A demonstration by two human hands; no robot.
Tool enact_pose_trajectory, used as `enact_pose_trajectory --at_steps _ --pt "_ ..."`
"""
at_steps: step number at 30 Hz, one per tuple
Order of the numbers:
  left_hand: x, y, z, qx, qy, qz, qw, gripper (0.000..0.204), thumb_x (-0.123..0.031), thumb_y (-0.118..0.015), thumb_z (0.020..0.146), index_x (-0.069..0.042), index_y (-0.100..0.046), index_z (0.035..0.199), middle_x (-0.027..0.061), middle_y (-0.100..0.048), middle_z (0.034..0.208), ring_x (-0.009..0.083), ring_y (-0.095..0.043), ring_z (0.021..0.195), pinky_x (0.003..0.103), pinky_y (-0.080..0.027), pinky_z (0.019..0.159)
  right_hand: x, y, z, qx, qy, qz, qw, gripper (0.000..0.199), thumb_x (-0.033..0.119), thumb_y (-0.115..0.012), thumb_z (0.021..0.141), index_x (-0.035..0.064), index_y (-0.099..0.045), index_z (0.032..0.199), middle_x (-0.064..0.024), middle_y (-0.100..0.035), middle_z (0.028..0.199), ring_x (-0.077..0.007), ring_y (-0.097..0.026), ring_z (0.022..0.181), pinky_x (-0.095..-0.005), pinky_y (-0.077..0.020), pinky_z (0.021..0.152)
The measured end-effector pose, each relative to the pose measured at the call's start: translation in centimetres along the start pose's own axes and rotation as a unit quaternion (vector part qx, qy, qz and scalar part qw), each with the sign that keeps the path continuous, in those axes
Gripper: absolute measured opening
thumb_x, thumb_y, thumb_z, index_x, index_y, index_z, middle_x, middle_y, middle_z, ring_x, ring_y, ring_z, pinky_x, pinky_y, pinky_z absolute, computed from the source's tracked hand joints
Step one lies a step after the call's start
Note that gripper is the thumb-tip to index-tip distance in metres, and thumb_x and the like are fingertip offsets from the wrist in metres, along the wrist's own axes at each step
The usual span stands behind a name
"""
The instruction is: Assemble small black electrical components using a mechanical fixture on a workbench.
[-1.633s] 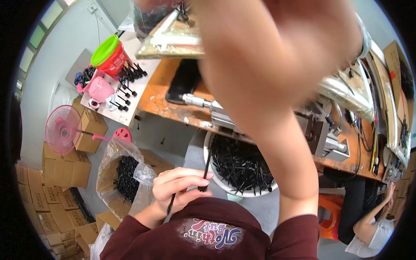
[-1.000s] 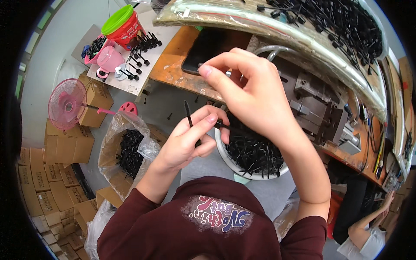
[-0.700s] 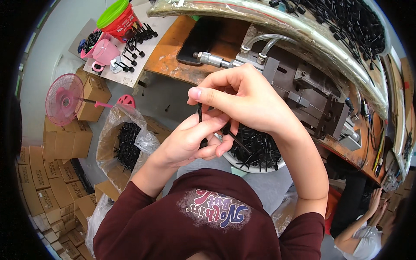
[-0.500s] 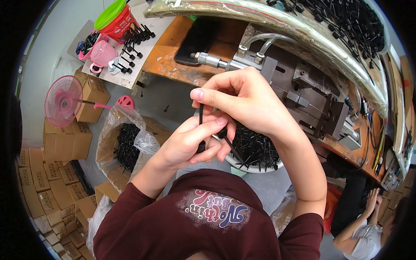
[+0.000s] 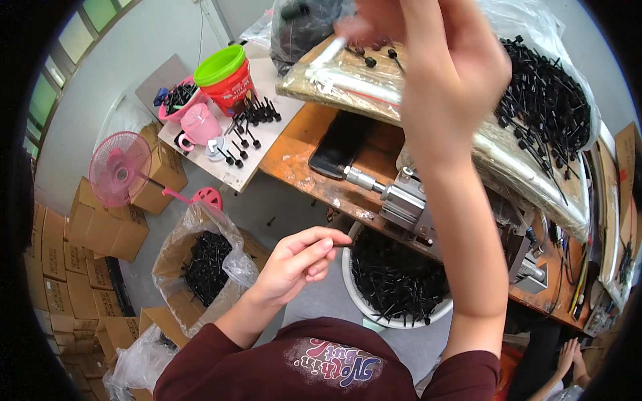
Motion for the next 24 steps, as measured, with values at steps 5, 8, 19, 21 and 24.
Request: enact_pose_trajectory --at_steps 5,8,19,21,24 --pt "-0.6 -1.4 0.1 0.003 -0.045 -0.033 0.998 0.033 -0.014 -0.048 0.101 0.003 -0.054 0.129 0.0014 -0.056 0.089 0.0030 -0.043 0.062 0.018 -0.036 0.054 -5.6 -3.2 14.7 -0.062 0.219 -0.405 0.886 0.029 0.015 -0.062 0.090 -0.0059 -0.065 0.110 -0.0185 -0.071 0.092 -0.0189 -0.070 0.079 -0.0290 -0.0540 0.067" --pt "-1.8 0.9 -1.2 -0.044 -0.118 -0.063 0.990 0.027 -0.017 -0.047 0.102 0.001 -0.058 0.118 0.0005 -0.054 0.087 0.0035 -0.039 0.060 0.019 -0.034 0.053 -11.9 -2.9 14.4 -0.032 0.109 -0.409 0.905 0.024 0.016 -0.061 0.091 -0.0021 -0.067 0.106 -0.0144 -0.070 0.090 -0.0166 -0.068 0.081 -0.0275 -0.0529 0.070" --pt "-8.4 6.8 2.4 -0.239 -0.328 0.348 0.845 0.020 -0.020 -0.047 0.103 -0.002 -0.056 0.103 0.0071 -0.070 0.087 0.0097 -0.059 0.072 0.023 -0.044 0.066 -2.0 6.3 -3.0 0.274 -0.200 -0.281 0.898 0.024 0.019 -0.062 0.091 -0.0028 -0.069 0.098 -0.0045 -0.070 0.091 -0.0083 -0.060 0.084 -0.0234 -0.0464 0.076" --pt "-9.7 8.3 4.1 -0.288 -0.358 0.424 0.781 0.020 -0.019 -0.056 0.098 -0.001 -0.063 0.105 0.0061 -0.070 0.086 0.0092 -0.060 0.075 0.023 -0.046 0.066 -0.2 6.8 -6.0 0.258 -0.246 -0.225 0.907 0.017 0.010 -0.062 0.091 -0.0040 -0.068 0.097 -0.0062 -0.069 0.096 -0.0088 -0.061 0.089 -0.0226 -0.0471 0.080" --pt "-10.4 9.9 7.5 -0.296 -0.409 0.493 0.709 0.018 -0.013 -0.068 0.089 0.000 -0.071 0.101 0.0045 -0.067 0.085 0.0084 -0.060 0.074 0.022 -0.047 0.065 1.9 8.7 -9.4 0.222 -0.294 -0.205 0.907 0.014 0.005 -0.061 0.091 -0.0045 -0.067 0.099 -0.0076 -0.068 0.097 -0.0106 -0.062 0.089 -0.0234 -0.0478 0.080"
Point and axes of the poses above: each hand's wrist, its own z-axis towards the middle knuckle, its own y-axis out of the back of the hand, x = y × z, the point moved 7 cm from there along z, towards the middle knuckle
